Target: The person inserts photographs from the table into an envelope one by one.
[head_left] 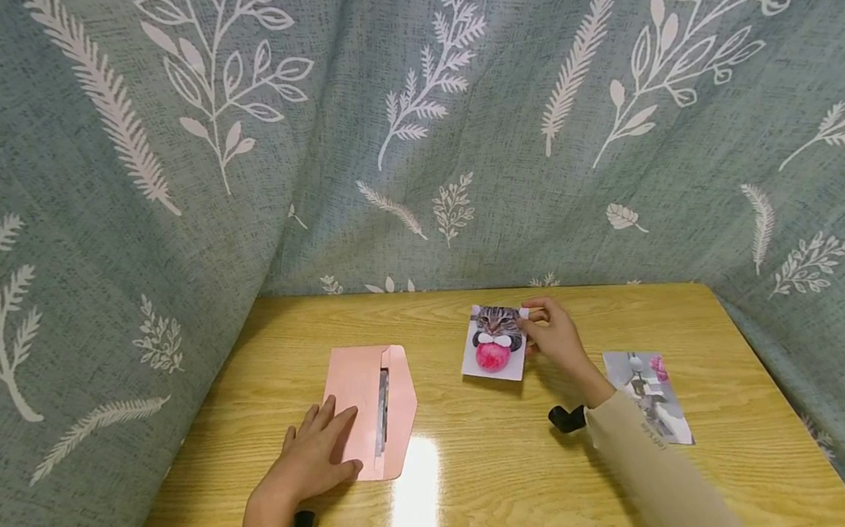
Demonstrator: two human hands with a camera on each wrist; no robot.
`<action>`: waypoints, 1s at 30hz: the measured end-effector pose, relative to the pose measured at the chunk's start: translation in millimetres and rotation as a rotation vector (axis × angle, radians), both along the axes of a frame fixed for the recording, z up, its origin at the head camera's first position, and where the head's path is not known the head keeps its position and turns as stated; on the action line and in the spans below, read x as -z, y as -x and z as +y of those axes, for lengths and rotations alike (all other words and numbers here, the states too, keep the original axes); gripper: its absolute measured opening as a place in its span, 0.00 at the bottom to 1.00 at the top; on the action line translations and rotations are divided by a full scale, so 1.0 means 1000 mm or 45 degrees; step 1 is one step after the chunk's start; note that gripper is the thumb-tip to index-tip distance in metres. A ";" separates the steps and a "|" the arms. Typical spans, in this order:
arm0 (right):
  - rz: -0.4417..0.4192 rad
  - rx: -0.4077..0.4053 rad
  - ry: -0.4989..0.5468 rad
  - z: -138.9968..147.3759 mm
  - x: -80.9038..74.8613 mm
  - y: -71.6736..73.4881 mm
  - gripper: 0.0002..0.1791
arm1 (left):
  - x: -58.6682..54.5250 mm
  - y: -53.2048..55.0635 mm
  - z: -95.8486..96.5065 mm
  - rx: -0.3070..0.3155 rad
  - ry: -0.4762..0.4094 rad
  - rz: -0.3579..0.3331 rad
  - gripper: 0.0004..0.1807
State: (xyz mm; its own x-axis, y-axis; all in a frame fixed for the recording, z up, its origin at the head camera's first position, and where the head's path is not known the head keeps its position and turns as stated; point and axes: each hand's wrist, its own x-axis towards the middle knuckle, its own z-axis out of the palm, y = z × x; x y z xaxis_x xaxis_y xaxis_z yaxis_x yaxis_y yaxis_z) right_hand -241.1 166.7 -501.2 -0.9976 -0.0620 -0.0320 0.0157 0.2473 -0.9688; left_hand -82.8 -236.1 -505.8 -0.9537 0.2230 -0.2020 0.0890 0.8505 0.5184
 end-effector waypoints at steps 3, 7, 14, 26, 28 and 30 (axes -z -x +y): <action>-0.010 -0.015 0.007 -0.008 0.000 -0.004 0.23 | 0.000 0.000 0.000 0.000 0.004 -0.007 0.44; -0.015 -0.031 0.020 -0.017 0.003 -0.007 0.22 | 0.000 0.001 -0.001 0.004 0.002 -0.018 0.43; -0.017 -0.069 0.048 -0.038 0.004 -0.013 0.21 | 0.000 0.002 -0.001 0.000 -0.005 -0.010 0.43; -0.027 -0.082 0.067 -0.077 0.016 -0.017 0.20 | 0.001 0.003 -0.002 0.013 -0.003 0.000 0.43; -0.033 -0.075 0.066 -0.082 0.017 -0.018 0.19 | 0.001 0.002 -0.002 0.011 -0.008 0.000 0.43; -0.037 -0.067 0.062 -0.087 0.020 -0.017 0.19 | 0.002 0.002 -0.003 0.009 -0.009 0.005 0.43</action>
State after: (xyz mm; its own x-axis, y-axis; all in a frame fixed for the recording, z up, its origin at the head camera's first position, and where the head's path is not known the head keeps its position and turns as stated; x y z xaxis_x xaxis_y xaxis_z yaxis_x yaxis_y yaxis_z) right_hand -223.7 80.0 -521.1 -0.9916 -0.1163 -0.0565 0.0322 0.2011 -0.9790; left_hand -85.1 -238.8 -507.3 -0.9529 0.2310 -0.1966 0.0969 0.8460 0.5243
